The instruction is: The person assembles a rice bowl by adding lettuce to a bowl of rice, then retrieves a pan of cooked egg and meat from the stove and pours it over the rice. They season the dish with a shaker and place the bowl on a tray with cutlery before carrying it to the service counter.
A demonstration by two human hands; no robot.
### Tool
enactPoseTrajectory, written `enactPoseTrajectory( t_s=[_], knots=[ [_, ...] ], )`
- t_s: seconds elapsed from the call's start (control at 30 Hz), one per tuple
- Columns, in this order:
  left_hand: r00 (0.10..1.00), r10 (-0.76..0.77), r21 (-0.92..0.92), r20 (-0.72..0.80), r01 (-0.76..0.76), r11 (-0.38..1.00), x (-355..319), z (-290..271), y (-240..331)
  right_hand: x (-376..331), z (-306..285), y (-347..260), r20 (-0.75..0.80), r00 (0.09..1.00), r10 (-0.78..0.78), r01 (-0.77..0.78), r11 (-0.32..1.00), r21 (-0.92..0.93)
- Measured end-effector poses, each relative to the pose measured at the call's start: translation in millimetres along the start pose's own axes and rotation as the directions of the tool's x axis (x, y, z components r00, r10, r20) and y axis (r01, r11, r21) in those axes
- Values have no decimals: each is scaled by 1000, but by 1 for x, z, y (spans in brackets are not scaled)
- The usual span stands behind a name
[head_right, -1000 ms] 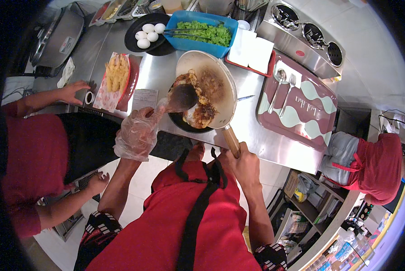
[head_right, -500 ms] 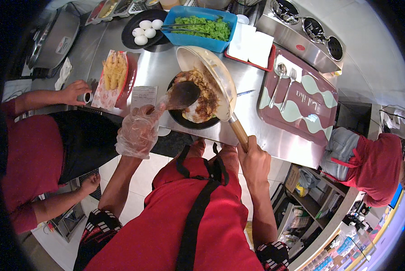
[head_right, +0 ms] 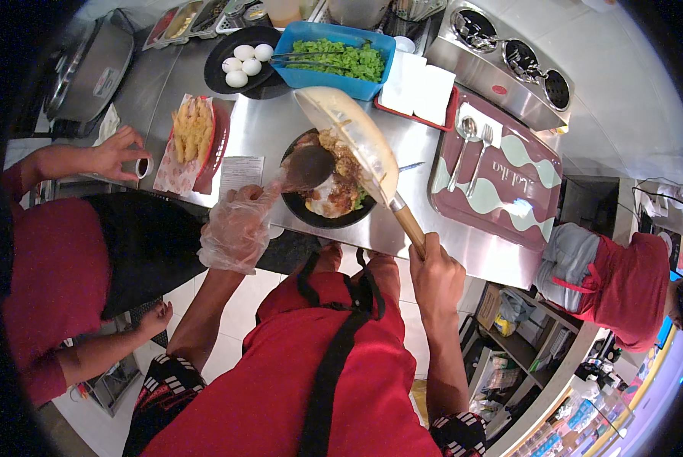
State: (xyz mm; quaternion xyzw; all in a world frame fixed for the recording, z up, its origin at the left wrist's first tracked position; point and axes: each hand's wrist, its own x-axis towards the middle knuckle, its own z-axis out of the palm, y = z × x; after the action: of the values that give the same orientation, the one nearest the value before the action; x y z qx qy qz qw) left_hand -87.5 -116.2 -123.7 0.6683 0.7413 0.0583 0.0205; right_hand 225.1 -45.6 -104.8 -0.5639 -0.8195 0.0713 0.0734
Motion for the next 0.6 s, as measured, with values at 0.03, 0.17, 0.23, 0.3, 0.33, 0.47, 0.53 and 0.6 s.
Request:
enactPoseTrajectory(
  t_s=[0.03,0.17,0.23,0.3,0.33,0.47,0.53,0.6],
  knots=[
    [1000,5,4,-8,-5,1000,-1,0,0,0,-2,1,2,1000,4,-4,1000,6],
    [1000,22,20,-13,-22,1000,1,0,5,2,-6,5,9,1000,19,-19,1000,9],
    [999,33,-3,-14,-33,999,4,-1,11,2,-7,5,16,1000,15,-16,1000,7],
    [999,38,-25,-1,-38,999,7,-3,16,2,-7,5,32,999,15,-15,1000,-3],
    [999,35,-29,3,-35,999,8,-4,17,2,-8,5,28,1000,9,-9,1000,-3],
    [1000,24,-37,19,-23,999,6,-18,17,-1,-10,4,-8,1000,7,-7,1000,-1],
    [999,25,-63,31,-23,998,6,-20,21,-1,-11,3,-22,1000,17,-17,1000,-8],
    [999,34,-83,-15,-35,996,5,-17,25,0,-12,0,-29,999,25,-26,999,-28]
  ],
)
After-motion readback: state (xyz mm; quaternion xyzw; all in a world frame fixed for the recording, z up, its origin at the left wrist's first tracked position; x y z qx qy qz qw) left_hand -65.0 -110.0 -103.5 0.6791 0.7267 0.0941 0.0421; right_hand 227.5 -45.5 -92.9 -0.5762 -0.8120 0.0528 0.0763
